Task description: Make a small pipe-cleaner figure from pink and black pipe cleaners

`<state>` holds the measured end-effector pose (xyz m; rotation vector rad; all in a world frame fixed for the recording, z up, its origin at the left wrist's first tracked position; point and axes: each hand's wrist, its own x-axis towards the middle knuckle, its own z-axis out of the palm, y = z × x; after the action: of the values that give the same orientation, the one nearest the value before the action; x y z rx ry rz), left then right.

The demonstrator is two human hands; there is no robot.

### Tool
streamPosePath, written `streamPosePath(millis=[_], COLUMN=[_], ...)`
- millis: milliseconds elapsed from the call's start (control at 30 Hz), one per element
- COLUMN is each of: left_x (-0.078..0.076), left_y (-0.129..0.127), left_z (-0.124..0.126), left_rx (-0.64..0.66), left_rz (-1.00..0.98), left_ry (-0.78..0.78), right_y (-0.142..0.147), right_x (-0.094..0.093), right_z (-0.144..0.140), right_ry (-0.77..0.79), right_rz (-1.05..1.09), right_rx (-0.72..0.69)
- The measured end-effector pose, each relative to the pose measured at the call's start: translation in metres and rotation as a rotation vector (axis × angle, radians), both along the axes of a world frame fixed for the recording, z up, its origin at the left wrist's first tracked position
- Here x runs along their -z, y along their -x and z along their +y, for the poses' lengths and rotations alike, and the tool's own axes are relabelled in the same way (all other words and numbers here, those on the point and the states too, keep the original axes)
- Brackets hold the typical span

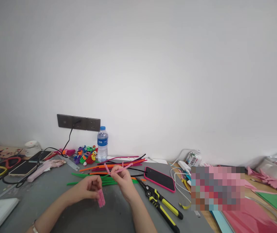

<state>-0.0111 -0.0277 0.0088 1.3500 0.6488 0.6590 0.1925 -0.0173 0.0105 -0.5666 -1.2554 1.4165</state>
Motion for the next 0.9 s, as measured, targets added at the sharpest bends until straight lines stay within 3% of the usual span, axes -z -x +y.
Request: streamPosePath(millis=[233,400,500,667,900], left_x=[0.013,0.005,-0.004,-0.01,-0.011], left_y=[-0.004,-0.003,-0.005,-0.01,-0.012], left_z=[-0.002,0.0,0.001,0.001,0.002], left_rx=[0.013,-0.053,-0.213,-0.408,-0.413], left_rz=[0.257,0.346,0.248,0.077,0.036], left_ry=[-0.023,-0.183,-0.283,-0.231,-0.172], right_y=[0.004,0.007,0.01,0.017,0.019], right_x=[-0.001,0.0,0.004,0.007,0.002], right_z=[0.001,0.001,0.0,-0.003,-0.007], right_ry=[-0.039,-0.094,-0.145,-0.227,-0.255], right_rz=[-0.056,-0.158,-0.237,-0.306,-0.342], right_rx=[0.081,0.177,0.215,0.255,0.197])
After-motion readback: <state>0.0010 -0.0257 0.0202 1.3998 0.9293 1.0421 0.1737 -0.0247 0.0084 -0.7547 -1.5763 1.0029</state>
